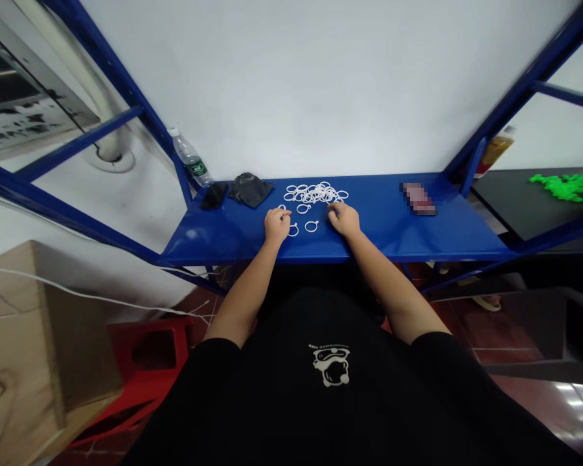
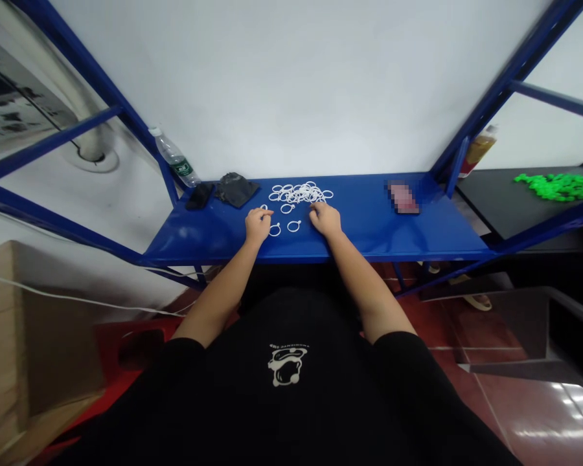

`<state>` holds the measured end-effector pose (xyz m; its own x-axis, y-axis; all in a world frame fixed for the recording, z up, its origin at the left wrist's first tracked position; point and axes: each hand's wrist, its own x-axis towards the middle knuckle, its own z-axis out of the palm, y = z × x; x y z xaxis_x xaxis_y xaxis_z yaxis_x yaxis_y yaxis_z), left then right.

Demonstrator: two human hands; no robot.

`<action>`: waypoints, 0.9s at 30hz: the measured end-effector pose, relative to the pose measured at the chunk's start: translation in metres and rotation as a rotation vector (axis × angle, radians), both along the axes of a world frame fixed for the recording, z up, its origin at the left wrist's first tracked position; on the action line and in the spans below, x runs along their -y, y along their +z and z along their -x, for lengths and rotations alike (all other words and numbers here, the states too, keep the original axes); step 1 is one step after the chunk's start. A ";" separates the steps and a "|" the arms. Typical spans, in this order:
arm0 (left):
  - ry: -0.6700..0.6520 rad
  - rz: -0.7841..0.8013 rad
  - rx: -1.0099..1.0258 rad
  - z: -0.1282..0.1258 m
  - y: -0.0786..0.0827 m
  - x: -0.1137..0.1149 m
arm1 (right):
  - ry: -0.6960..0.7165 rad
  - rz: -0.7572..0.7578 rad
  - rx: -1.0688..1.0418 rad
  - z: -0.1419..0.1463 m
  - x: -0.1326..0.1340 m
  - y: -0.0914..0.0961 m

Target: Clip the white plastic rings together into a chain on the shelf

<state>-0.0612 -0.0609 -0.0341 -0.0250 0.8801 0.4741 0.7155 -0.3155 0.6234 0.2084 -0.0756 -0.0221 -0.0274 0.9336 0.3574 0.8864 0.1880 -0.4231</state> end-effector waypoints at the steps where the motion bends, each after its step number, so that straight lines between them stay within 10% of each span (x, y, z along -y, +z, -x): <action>1: -0.002 0.004 0.005 0.000 0.000 0.000 | 0.007 0.001 -0.001 0.000 0.000 -0.001; 27: -0.215 0.016 -0.096 -0.005 0.000 0.002 | 0.046 0.012 -0.008 -0.003 0.003 0.000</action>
